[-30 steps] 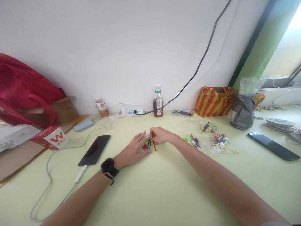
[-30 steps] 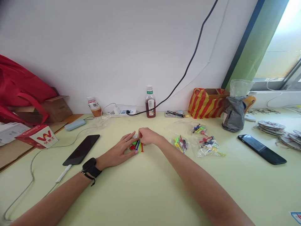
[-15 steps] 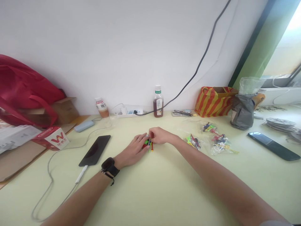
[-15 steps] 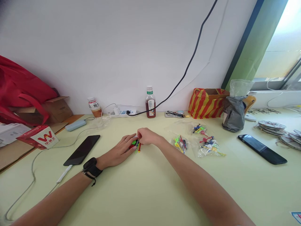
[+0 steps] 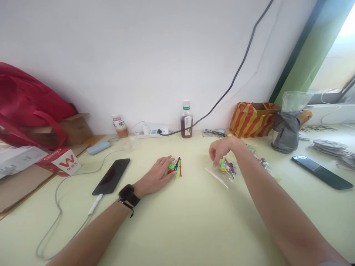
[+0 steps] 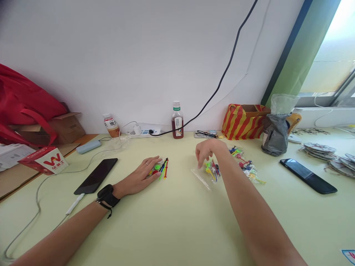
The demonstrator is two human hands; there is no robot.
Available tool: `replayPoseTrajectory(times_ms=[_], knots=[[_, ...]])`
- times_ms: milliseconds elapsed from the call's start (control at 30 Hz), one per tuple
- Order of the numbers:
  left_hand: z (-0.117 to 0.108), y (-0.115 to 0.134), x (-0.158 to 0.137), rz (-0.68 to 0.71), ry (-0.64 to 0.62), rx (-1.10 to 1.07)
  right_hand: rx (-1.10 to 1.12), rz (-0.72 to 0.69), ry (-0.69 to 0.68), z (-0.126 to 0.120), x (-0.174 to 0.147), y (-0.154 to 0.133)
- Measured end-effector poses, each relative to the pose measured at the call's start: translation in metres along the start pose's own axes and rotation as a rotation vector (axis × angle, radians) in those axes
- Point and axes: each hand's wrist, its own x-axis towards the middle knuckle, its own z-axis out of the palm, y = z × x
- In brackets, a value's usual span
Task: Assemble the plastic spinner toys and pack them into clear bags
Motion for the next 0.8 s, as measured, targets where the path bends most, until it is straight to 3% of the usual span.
replayPoseTrajectory(times_ms=[133,267,367,500,633,800], knots=[[-0.001,0.002,-0.001,-0.02,-0.016,0.009,-0.015,0.059,-0.112,0.007,0.009,0.011],[-0.002,0.002,-0.002,-0.009,0.005,0.048,0.002,0.006,-0.116,0.018,0.023,0.004],[-0.002,0.009,0.0,0.063,0.04,0.133,0.027,-0.106,-0.044,0.023,0.028,-0.009],[-0.001,0.023,0.003,0.267,0.032,0.222,0.054,-0.184,0.142,0.021,0.029,-0.025],[0.0,0.031,0.006,0.316,-0.017,0.252,0.045,-0.031,0.277,0.016,0.026,-0.021],[-0.001,0.029,0.005,0.301,0.006,0.195,0.118,0.102,0.055,0.019,0.019,-0.008]])
